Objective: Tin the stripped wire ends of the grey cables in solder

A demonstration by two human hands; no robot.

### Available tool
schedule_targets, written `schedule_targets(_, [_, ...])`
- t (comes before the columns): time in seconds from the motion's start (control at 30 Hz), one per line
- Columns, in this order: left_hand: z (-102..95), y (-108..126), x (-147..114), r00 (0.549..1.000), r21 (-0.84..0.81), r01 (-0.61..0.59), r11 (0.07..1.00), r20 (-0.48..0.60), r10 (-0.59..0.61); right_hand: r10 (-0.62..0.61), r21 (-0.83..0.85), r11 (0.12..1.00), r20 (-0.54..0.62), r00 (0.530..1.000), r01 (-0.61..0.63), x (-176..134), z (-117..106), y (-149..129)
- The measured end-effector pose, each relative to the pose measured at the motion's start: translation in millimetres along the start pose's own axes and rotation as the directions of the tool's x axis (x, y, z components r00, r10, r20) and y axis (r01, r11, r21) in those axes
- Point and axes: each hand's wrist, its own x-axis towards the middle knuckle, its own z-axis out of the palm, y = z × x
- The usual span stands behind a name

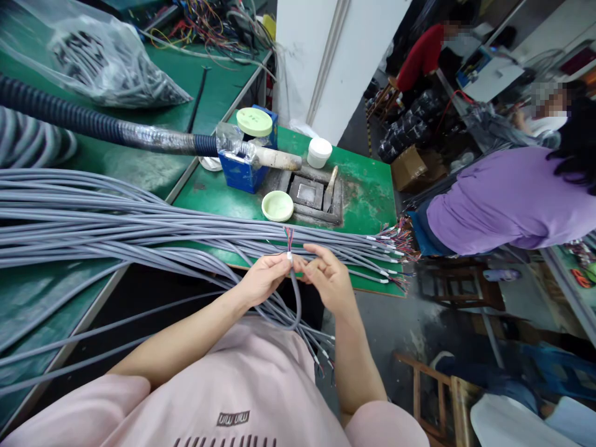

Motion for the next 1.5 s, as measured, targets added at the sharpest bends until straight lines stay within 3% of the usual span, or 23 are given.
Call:
schedule_targets(0.1, [-1.2, 1.8, -6.7, 0.992, 0.045, 0.086, 0.995, 0.086, -0.090, -0.094, -0.154, 0.983, 0.048, 0.994, 0.100, 5.6, -13.5, -12.9])
schedule_targets(0.23, [0.9, -1.1, -15.0, 0.958, 0.073, 0.188, 0.979, 0.208, -0.199, -0.131, -0.093, 0.985, 0.146, 0.981, 0.145, 12.9, -5.9, -15.5])
schedule_targets(0.33, [-0.4, -3.7, -19.5, 0.957, 0.058, 0.198, 0.978, 0.204, -0.206, -0.229, 0.014, 0.973, 0.027, 0.973, 0.229, 15.5, 5.1, -7.1])
schedule_targets(0.5, [-3.5, -3.0, -22.4, 0.958, -0.052, 0.218, 0.975, 0.203, -0.203, -0.341, 0.054, 0.935, -0.133, 0.930, 0.351, 17.1, 19.6, 0.9])
schedule_targets(0.63, [-4.0, 1.5, -22.3, 0.973, -0.087, 0.185, 0.979, 0.159, -0.170, -0.322, 0.179, 0.912, -0.244, 0.915, 0.369, 27.5, 18.5, -4.4])
schedule_targets(0.77, [-10.7, 2.3, -25.1, 0.979, -0.091, 0.151, 0.984, 0.150, -0.136, -0.267, 0.339, 0.848, -0.389, 0.882, 0.406, 36.6, -2.5, -12.8])
schedule_targets(0.83, [-14.6, 1.0, -26.3, 0.989, -0.067, 0.120, 0.991, 0.098, -0.113, -0.231, 0.277, 0.902, -0.336, 0.913, 0.331, 34.5, -8.9, -14.9])
schedule_targets(0.93, [-15.7, 0.3, -25.8, 0.993, 0.058, 0.105, 0.993, 0.045, -0.108, -0.076, 0.072, 0.994, -0.072, 0.995, 0.081, 25.7, -2.6, -15.3])
schedule_targets(1.03, [-11.6, 2.8, -24.1, 0.990, 0.132, 0.129, 0.983, 0.044, -0.136, 0.050, 0.023, 0.998, 0.063, 0.997, -0.052, 19.3, 12.7, -15.6])
schedule_targets(1.17, [-9.9, 5.0, -24.3, 0.991, 0.160, 0.126, 0.979, 0.028, -0.132, -0.006, 0.093, 0.996, 0.029, 1.000, 0.003, 21.2, 22.1, -12.4])
schedule_targets(1.3, [-16.2, 1.3, -24.9, 0.998, 0.141, 0.039, 0.989, -0.045, -0.033, -0.041, 0.144, 0.988, -0.079, 0.996, 0.052, 24.3, 23.3, -1.8])
schedule_targets(1.5, [-20.0, 0.0, -24.2, 0.994, -0.058, 0.025, 0.998, -0.105, -0.031, -0.074, 0.024, 0.997, -0.154, 0.985, 0.079, 20.7, 26.0, 8.4])
